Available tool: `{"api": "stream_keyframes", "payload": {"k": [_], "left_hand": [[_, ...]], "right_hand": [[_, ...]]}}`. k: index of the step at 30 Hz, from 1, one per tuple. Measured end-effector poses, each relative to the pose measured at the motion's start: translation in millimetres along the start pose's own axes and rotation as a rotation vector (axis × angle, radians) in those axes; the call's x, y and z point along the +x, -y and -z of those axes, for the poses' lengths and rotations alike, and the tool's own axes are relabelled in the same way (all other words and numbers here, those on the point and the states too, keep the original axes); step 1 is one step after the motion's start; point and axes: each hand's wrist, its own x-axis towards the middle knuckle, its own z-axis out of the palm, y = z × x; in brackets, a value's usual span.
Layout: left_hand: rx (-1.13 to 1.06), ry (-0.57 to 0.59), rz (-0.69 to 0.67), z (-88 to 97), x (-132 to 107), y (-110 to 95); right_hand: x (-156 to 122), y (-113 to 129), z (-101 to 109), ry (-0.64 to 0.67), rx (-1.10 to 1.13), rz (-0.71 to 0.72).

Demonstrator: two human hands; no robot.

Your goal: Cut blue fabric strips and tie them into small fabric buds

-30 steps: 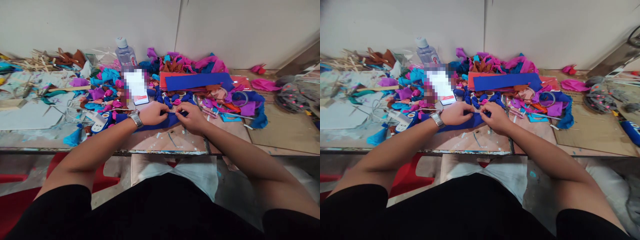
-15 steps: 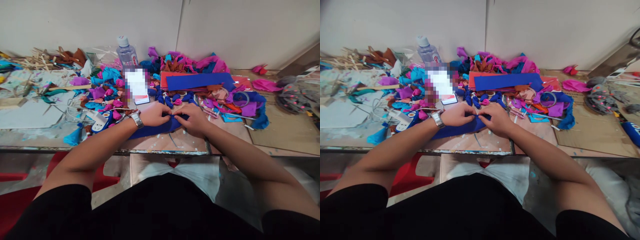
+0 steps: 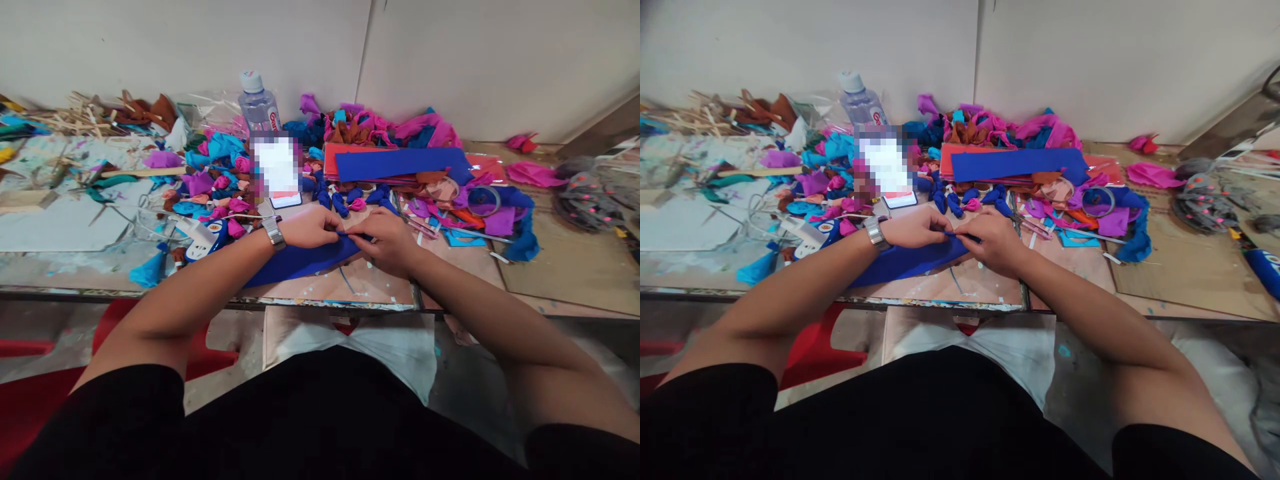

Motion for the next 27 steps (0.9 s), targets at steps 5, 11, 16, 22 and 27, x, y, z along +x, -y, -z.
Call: {"api": "stream_keyframes", "payload": {"k": [5,11,16,22,27], "left_hand": [[-0.066,0.039,-0.008,0.6,0.2,-0.2],[-0.075,0.039,-0.028,1.1,-0.4,-2.6],[-0.114,0.092,-0.021,6.1,-0.7,-4.4],[-0.151,0.050,-0.044,6.6,0.4,-3.7],[-0.145,0.039,-0.014,3.3,1.3,2.4]], "right_hand": [[-1.2,0.0,2.2,-0.024,-0.040,0.080],[-1.0,-0.8,1.2,-0.010,-0.032,0.065],[-1.6,-1.7,1.6,-0.012,0.001,0.097],[-2.2,-3.0,1.0,0.007,0.016,0.081],[-1.9,-1.9,1.0,-0.006,-0.029,0.059]]}}
